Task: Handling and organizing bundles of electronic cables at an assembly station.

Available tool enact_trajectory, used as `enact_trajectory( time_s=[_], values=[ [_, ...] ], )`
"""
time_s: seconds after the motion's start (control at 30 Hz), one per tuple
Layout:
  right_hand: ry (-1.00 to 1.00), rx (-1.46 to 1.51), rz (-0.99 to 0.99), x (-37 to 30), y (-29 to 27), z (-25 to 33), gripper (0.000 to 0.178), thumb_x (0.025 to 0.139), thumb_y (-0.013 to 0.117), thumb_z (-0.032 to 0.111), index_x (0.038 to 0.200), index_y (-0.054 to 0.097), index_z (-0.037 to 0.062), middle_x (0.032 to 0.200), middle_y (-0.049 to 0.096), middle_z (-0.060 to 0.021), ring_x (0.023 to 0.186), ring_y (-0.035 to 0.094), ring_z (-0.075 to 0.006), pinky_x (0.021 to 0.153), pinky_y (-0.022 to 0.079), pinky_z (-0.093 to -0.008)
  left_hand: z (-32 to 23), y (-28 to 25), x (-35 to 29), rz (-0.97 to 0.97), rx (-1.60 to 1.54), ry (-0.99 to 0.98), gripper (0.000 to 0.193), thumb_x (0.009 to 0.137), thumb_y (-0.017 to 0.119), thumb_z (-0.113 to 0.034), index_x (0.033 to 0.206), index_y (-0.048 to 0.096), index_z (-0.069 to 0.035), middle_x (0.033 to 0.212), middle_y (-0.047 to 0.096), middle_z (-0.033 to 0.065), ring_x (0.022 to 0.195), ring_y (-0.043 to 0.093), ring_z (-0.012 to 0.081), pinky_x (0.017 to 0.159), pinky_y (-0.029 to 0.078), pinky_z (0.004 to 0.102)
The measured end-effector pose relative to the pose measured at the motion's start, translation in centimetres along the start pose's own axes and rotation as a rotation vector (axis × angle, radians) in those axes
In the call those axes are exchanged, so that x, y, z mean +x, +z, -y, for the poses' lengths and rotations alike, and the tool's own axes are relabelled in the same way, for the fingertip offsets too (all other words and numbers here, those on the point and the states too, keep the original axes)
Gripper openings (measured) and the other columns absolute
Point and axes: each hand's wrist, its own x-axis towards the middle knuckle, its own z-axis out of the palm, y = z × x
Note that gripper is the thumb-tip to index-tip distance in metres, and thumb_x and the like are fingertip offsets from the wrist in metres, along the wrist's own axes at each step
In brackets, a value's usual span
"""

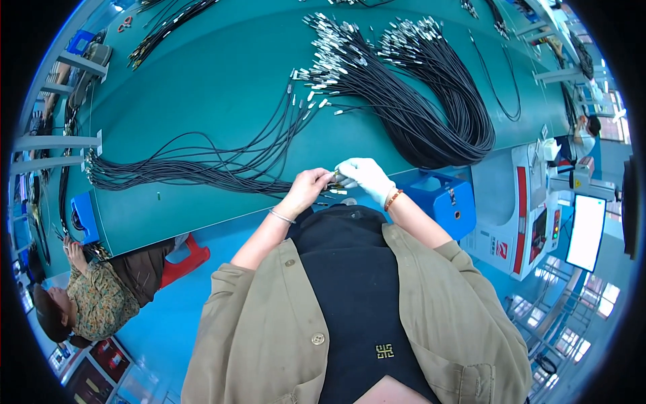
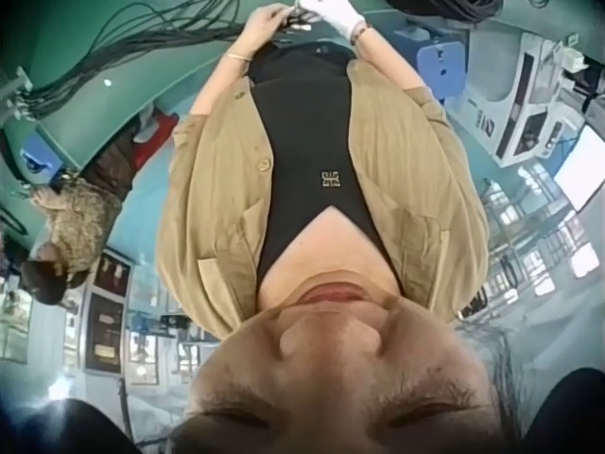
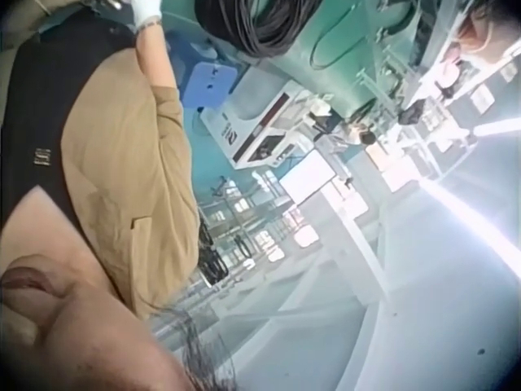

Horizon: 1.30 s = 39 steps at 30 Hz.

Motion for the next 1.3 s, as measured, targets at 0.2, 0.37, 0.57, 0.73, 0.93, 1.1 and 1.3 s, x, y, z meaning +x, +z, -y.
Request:
enact_trajectory(
  time_s=[0.2,0.37,0.57,0.73,0.93,1.1,1.3],
  values=[
    [0.029,-0.084,-0.089,-0.5,-0.1,0.0,0.027,0.082,0.054,0.026,0.085,0.062,0.0004,0.075,0.063,-0.0062,0.062,0.057,-0.0106,0.055,0.044,-0.0209,-0.2,0.9,0.6,-0.008,0.059,-0.001,0.022,0.085,0.051,-0.020,0.084,0.064,-0.002,0.063,0.058,0.0067,0.057,0.053,0.0146,0.056,0.042,0.0281],
    [0.028,-0.122,-0.081,-0.4,-0.2,-0.2,0.026,0.082,0.054,0.024,0.083,0.063,0.0003,0.073,0.062,-0.0057,0.061,0.056,-0.0101,0.054,0.044,-0.0213,0.1,1.2,0.7,0.011,0.079,-0.044,0.022,0.083,0.053,-0.021,0.083,0.065,-0.003,0.063,0.059,0.0070,0.058,0.055,0.0152,0.056,0.043,0.0286],
    [0.018,-0.174,-0.042,-0.3,-0.5,-0.7,0.024,0.080,0.053,0.022,0.080,0.063,-0.0002,0.070,0.062,-0.0051,0.060,0.055,-0.0093,0.053,0.044,-0.0219,-0.1,1.5,0.8,0.014,0.089,-0.064,0.021,0.082,0.053,-0.021,0.080,0.066,-0.003,0.061,0.059,0.0067,0.056,0.055,0.0158,0.056,0.043,0.0294],
    [0.000,-0.248,-0.031,0.1,-0.7,-0.5,0.024,0.079,0.051,0.021,0.078,0.064,-0.0003,0.068,0.062,-0.0059,0.059,0.055,-0.0103,0.054,0.044,-0.0231,0.0,1.5,1.2,0.017,0.095,-0.067,0.021,0.081,0.053,-0.020,0.079,0.066,-0.003,0.061,0.059,0.0070,0.056,0.055,0.0165,0.055,0.043,0.0300],
    [0.034,-0.261,-0.004,0.4,-0.9,-0.7,0.020,0.081,0.054,0.019,0.080,0.062,0.0008,0.069,0.060,-0.0031,0.060,0.052,-0.0072,0.053,0.040,-0.0189,0.0,1.6,1.5,0.031,0.103,-0.040,0.021,0.081,0.053,-0.019,0.079,0.066,-0.003,0.062,0.060,0.0077,0.057,0.057,0.0166,0.056,0.044,0.0298],
    [0.017,-0.257,0.001,0.8,-0.9,-0.5,0.020,0.082,0.054,0.019,0.080,0.062,0.0009,0.069,0.060,-0.0034,0.059,0.052,-0.0077,0.054,0.042,-0.0196,-0.1,1.6,1.8,0.036,0.101,-0.078,0.020,0.081,0.053,-0.019,0.080,0.066,-0.003,0.063,0.060,0.0082,0.058,0.057,0.0172,0.056,0.044,0.0299],
    [0.070,-0.174,0.050,0.8,-1.4,0.2,0.021,0.083,0.054,0.020,0.084,0.061,0.0007,0.072,0.060,-0.0043,0.061,0.053,-0.0094,0.057,0.044,-0.0216,-0.2,1.0,2.0,0.066,0.051,-0.034,0.020,0.081,0.054,-0.020,0.082,0.064,-0.003,0.065,0.061,0.0082,0.059,0.058,0.0176,0.057,0.044,0.0291]
  ],
)
